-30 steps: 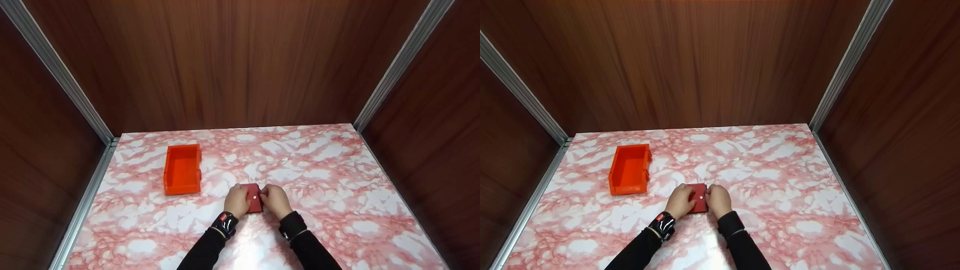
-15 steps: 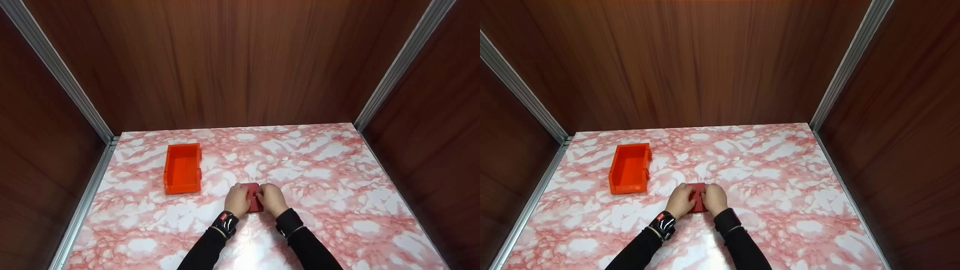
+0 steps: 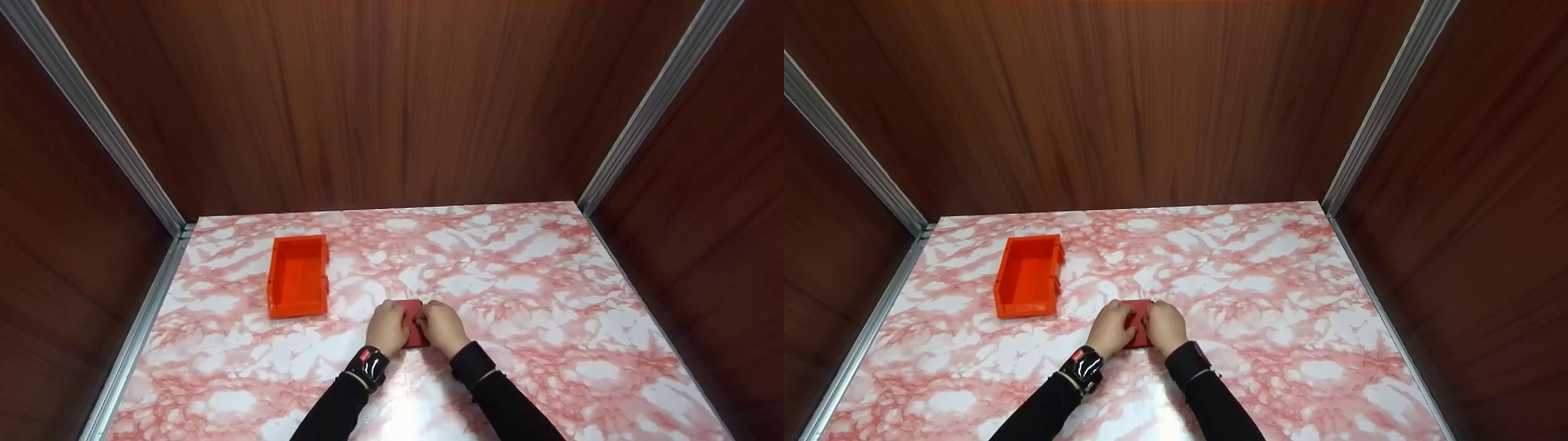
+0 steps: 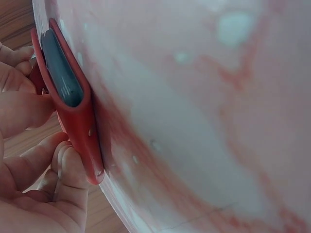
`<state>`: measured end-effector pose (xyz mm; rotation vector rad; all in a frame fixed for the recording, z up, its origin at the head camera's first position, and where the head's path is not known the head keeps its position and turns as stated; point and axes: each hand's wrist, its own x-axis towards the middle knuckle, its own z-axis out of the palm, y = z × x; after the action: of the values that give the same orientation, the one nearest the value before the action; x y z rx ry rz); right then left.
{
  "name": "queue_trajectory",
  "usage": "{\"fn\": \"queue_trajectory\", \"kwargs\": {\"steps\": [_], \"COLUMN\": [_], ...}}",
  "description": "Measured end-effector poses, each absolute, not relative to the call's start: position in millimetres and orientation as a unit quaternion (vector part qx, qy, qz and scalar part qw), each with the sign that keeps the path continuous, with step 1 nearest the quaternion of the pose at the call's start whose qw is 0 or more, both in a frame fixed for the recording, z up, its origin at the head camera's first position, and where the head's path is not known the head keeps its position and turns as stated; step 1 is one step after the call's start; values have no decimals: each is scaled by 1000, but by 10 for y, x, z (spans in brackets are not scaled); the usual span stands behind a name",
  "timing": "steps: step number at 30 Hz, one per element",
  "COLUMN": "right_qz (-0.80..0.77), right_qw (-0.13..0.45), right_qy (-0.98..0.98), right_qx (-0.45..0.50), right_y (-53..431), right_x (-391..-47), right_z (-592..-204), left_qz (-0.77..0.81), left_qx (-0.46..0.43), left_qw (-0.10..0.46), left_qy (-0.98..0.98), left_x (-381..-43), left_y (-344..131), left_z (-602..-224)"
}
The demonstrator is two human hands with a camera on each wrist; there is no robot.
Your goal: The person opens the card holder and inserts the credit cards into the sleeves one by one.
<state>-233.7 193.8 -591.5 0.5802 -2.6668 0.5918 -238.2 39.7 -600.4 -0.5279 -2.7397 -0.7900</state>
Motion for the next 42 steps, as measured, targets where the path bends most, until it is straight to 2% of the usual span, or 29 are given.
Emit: {"fn": "queue_trajectory", "kwargs": {"steps": [14, 25, 34, 42], "right_qz": [163, 120, 105, 92], "right_qw": [247, 227, 228, 205], "right_qy": [-924, -928, -929, -934], "right_qx": [242, 270, 271, 277], "right_y": [1904, 1901, 1907, 1969], "right_x": [-2270, -2201, -2194, -2130], "right_z": [-6055, -6005, -5998, -5940], "left_qz": [-272, -283, -280, -259], "left_qx": [-190, -182, -190, -189], "left_qw": [174, 148, 152, 152], "left_qy": [-927, -930, -929, -935], "left_x": [-2386, -2382, -2387, -2389], "left_y": [414, 407, 407, 399], "left_z": [-6063, -6037, -6044, -6062]}}
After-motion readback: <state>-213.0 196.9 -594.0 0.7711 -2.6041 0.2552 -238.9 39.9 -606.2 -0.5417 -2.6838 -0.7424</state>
